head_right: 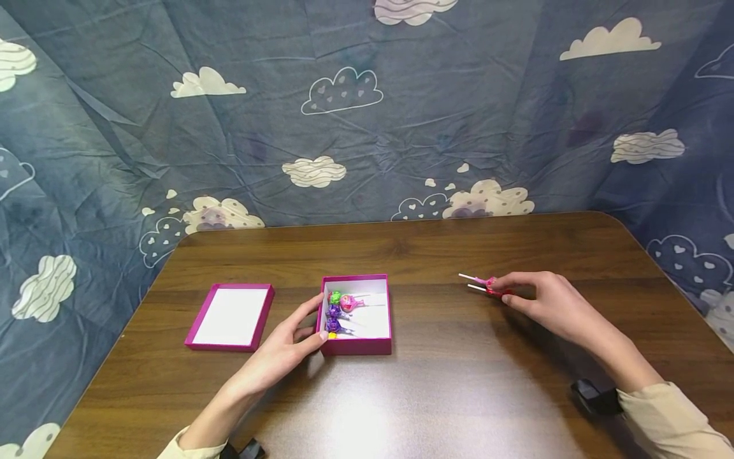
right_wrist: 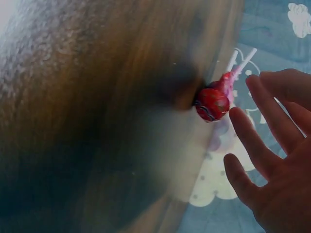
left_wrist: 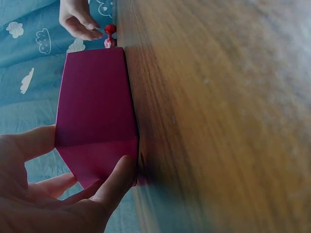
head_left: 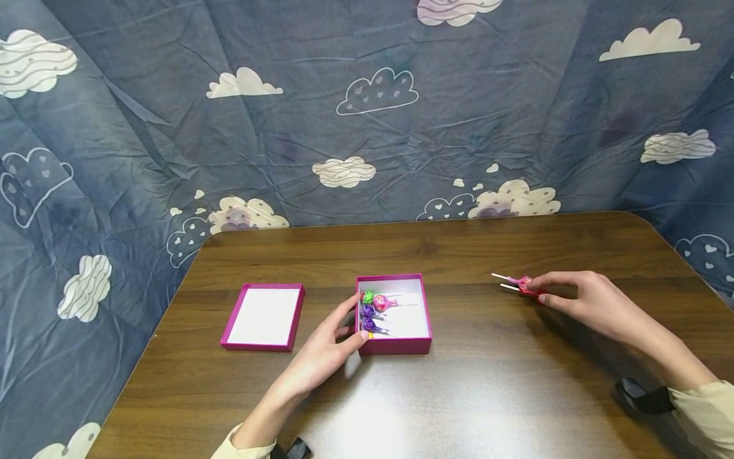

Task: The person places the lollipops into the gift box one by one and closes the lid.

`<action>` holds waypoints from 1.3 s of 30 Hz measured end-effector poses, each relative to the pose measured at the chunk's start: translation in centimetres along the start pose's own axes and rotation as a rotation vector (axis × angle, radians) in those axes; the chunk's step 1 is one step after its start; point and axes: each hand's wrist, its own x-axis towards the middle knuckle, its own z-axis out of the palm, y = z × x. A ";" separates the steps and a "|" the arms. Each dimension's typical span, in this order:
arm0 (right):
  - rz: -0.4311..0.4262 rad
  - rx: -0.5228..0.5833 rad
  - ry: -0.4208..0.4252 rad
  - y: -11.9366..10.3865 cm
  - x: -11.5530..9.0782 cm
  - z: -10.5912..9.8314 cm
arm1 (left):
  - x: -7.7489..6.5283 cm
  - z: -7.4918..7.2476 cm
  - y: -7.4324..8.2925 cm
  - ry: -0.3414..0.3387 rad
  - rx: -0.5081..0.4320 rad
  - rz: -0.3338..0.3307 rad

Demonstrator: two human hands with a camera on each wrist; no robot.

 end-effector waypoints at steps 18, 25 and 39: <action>-0.063 0.120 -0.145 0.2 -0.2 1.4 | 0.1 0.0 0.2 0.016 -0.005 0.012; -0.087 0.139 -0.195 0.4 -0.3 1.5 | 0.0 0.0 0.3 0.022 -0.005 0.007; -0.037 0.205 -0.191 -0.3 -0.6 2.3 | -0.1 0.0 0.2 0.017 -0.015 0.011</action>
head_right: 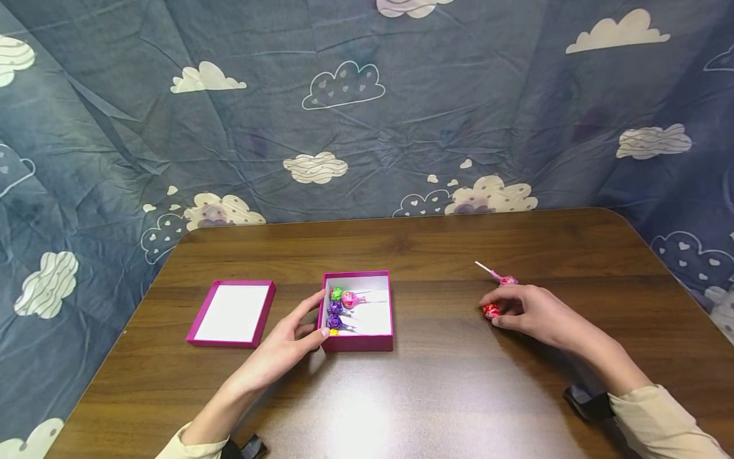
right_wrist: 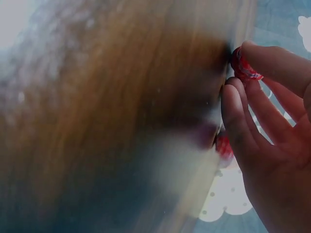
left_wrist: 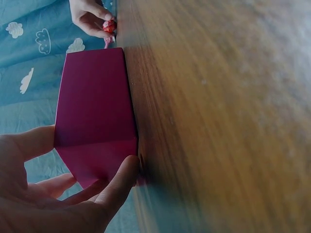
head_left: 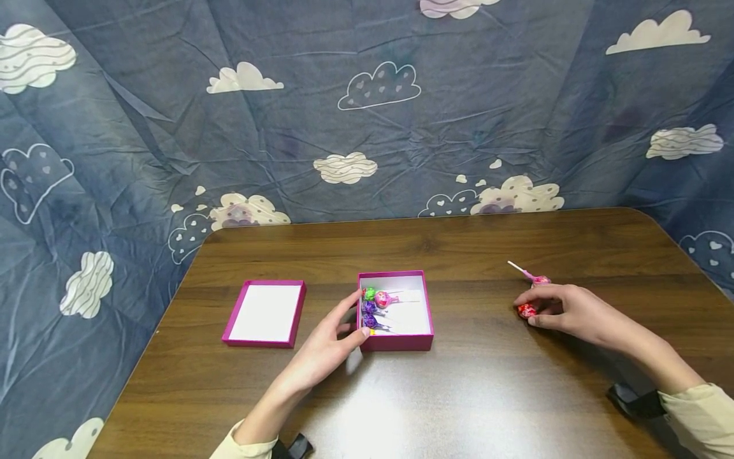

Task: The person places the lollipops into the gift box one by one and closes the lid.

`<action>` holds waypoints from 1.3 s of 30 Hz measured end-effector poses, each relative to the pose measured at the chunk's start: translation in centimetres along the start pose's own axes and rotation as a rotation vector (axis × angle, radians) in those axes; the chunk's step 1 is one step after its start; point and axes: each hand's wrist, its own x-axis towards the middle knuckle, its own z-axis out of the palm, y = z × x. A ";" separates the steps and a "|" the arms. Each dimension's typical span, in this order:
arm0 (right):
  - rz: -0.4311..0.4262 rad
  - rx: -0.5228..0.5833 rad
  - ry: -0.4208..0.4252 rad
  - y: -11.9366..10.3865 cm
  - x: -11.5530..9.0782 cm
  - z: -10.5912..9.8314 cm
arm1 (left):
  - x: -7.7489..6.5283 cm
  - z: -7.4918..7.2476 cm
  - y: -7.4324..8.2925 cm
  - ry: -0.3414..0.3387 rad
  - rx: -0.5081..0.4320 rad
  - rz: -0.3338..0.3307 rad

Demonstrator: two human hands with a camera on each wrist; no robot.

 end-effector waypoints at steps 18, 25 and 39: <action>0.036 -0.118 0.101 -1.7 0.4 0.7 | 0.0 0.0 0.1 -0.006 0.000 -0.003; -0.026 -0.053 0.132 -2.7 0.7 1.2 | 0.0 0.0 0.1 -0.002 -0.003 -0.003; -0.123 0.113 0.153 -5.0 1.6 1.9 | 0.0 0.0 0.1 -0.002 0.022 -0.006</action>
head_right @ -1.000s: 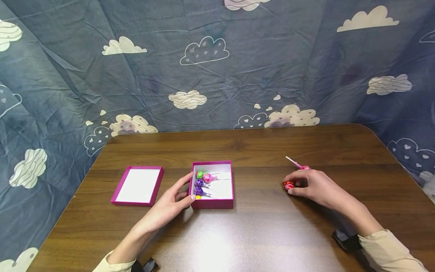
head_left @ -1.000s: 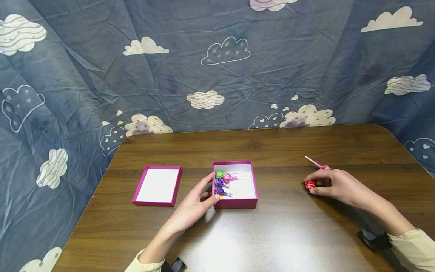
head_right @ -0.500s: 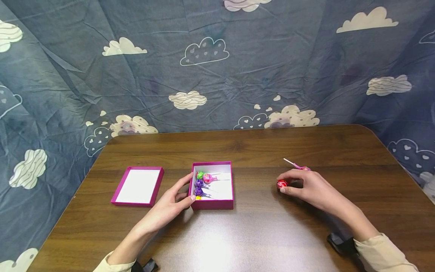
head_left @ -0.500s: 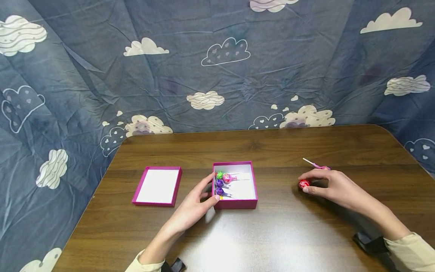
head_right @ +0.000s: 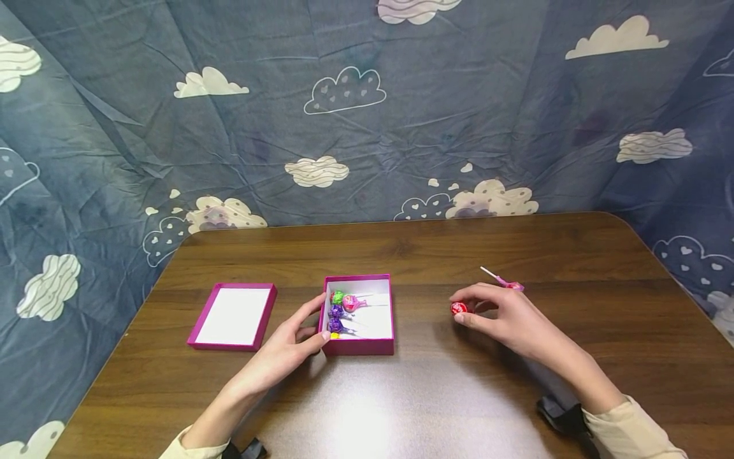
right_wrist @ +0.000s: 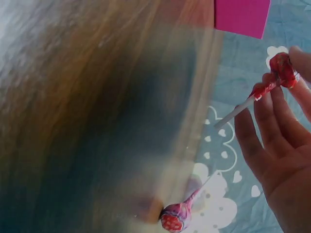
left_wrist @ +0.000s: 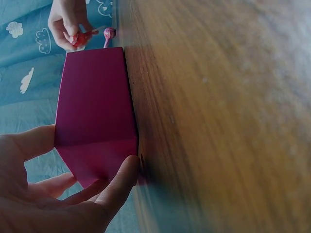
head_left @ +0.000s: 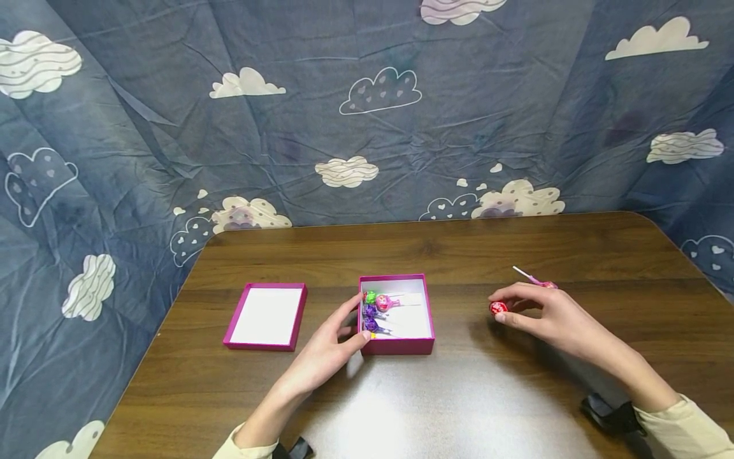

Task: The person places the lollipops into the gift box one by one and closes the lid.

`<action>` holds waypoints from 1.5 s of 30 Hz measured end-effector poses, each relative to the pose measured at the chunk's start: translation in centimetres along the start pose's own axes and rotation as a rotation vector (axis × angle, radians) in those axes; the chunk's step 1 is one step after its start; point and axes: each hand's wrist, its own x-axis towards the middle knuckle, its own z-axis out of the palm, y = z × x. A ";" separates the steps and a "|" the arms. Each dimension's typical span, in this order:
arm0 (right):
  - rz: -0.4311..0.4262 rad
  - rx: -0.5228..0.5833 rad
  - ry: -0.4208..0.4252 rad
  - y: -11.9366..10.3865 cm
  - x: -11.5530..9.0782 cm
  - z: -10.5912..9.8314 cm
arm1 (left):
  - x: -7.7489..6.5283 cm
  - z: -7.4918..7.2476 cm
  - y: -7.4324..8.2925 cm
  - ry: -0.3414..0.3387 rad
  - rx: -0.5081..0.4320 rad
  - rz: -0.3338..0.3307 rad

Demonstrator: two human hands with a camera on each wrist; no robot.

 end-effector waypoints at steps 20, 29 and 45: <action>-0.064 0.050 -0.015 -2.8 1.3 1.9 | -0.5 0.1 -0.7 0.000 -0.028 -0.019; -0.130 0.081 0.007 -4.8 3.1 3.2 | -0.6 0.0 -0.9 0.002 -0.058 -0.016; -0.114 0.244 -0.017 -7.7 6.5 5.1 | 0.0 0.3 -0.3 0.004 -0.066 -0.001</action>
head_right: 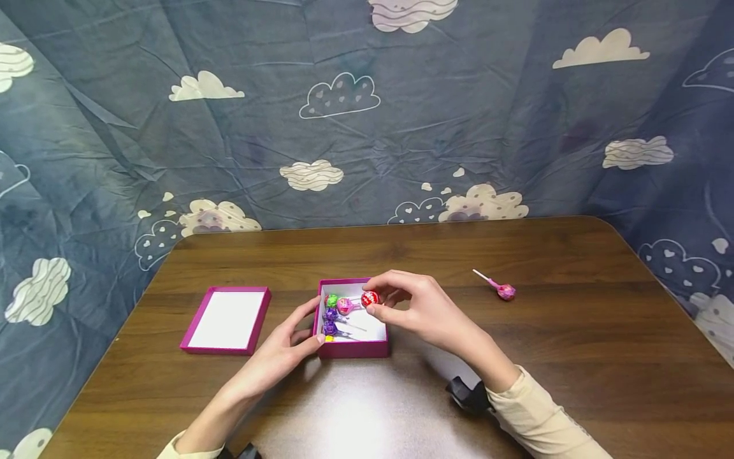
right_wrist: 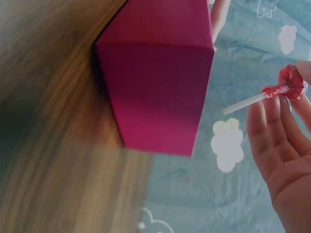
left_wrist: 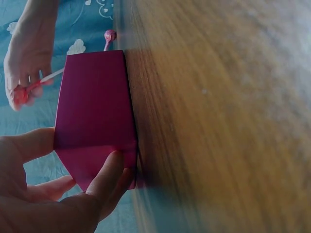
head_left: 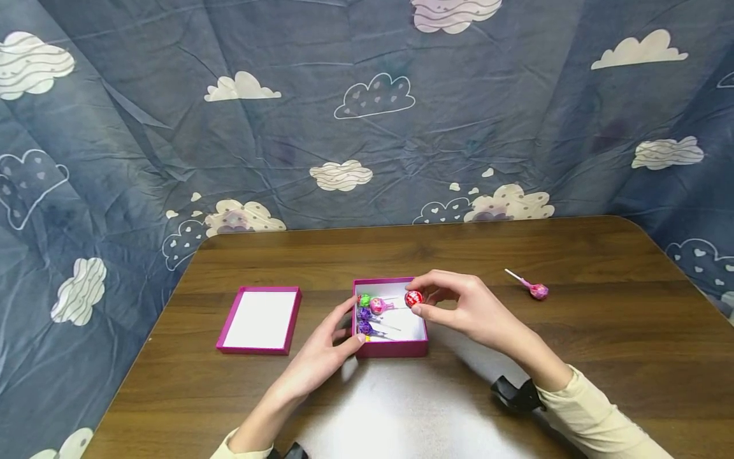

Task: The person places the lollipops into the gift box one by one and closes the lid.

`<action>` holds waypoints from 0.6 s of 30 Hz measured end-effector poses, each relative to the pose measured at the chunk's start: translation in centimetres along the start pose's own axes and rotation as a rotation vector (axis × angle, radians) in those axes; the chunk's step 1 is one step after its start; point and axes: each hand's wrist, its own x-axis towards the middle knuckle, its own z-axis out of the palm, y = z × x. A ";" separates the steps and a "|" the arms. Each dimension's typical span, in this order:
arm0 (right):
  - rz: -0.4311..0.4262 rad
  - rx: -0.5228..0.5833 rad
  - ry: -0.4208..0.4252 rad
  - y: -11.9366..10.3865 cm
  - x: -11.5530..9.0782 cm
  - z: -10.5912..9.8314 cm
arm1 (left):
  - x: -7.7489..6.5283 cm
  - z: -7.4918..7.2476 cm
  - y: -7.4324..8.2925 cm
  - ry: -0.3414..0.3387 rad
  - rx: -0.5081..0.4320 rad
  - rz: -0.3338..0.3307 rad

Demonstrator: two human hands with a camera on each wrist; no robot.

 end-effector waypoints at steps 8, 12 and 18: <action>0.045 0.057 -0.049 0.2 1.6 1.8 | -0.1 0.0 0.1 0.002 -0.011 0.007; 0.053 0.037 -0.096 0.7 2.2 2.4 | -0.1 0.0 0.0 -0.005 -0.016 0.016; 0.064 0.024 -0.198 1.2 2.9 2.9 | 0.0 0.0 -0.1 -0.011 -0.016 0.015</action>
